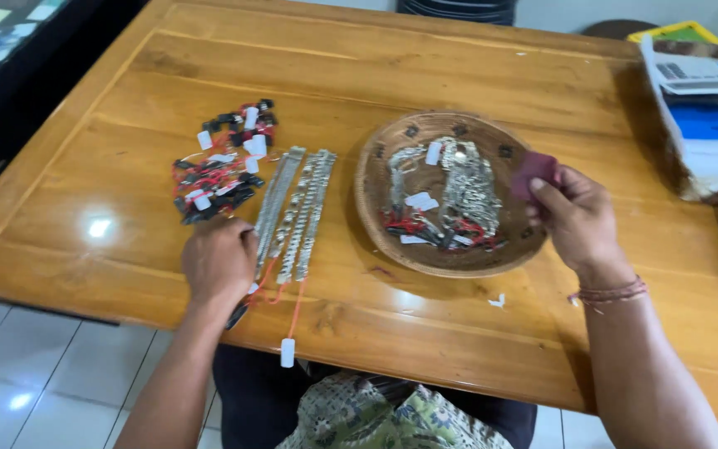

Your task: Polishing silver jewelry chains with a cloth and arranging them on a wooden table for inspection.

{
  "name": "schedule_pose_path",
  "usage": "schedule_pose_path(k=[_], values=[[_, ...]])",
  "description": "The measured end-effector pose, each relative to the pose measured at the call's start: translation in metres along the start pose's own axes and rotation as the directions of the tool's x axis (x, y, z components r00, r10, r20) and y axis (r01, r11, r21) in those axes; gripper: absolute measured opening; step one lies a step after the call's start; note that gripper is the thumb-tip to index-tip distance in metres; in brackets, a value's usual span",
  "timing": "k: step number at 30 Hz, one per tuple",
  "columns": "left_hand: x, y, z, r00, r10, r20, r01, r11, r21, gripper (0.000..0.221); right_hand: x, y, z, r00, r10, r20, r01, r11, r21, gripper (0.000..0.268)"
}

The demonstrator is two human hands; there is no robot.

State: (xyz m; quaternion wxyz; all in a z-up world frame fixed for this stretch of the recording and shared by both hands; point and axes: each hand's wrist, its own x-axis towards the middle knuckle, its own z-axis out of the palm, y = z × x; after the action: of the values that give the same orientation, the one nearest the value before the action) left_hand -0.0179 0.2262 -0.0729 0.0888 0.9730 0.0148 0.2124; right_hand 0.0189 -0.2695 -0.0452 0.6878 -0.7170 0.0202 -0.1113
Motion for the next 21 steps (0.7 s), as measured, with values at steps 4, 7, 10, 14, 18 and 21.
schedule_pose_path(k=[4, 7, 10, 14, 18, 21], values=[[0.002, 0.040, -0.027, 0.984, 0.076, -0.163, -0.079, 0.997, -0.007, 0.011, -0.028, -0.044, 0.031, 0.999, 0.030, 0.018, -0.031, 0.997, 0.066, 0.007], [0.000, 0.111, -0.058, 0.992, 0.082, -0.100, -0.123, 0.830, -0.544, 0.014, -0.034, -0.042, 0.037, 0.993, 0.019, 0.113, -0.031, 0.994, 0.107, 0.006], [-0.006, 0.177, -0.067, 0.974, 0.226, -0.016, -0.122, 0.463, -0.878, 0.029, -0.047, -0.048, 0.047, 0.985, -0.001, 0.175, -0.022, 0.991, 0.129, 0.007], [0.006, 0.226, -0.045, 0.946, 0.284, 0.154, 0.018, 0.428, -0.903, 0.040, -0.062, -0.059, 0.061, 0.958, -0.080, 0.274, 0.051, 0.992, 0.111, 0.015], [0.018, 0.237, -0.027, 0.962, 0.243, 0.123, 0.022, 0.381, -0.924, 0.016, -0.056, -0.056, 0.059, 0.933, -0.149, 0.327, 0.132, 0.989, 0.073, 0.033], [0.031, 0.247, -0.063, 0.922, 0.350, 0.168, -0.018, 0.472, -0.882, 0.014, -0.054, -0.060, 0.054, 0.900, -0.202, 0.386, 0.165, 0.978, 0.129, 0.067]])
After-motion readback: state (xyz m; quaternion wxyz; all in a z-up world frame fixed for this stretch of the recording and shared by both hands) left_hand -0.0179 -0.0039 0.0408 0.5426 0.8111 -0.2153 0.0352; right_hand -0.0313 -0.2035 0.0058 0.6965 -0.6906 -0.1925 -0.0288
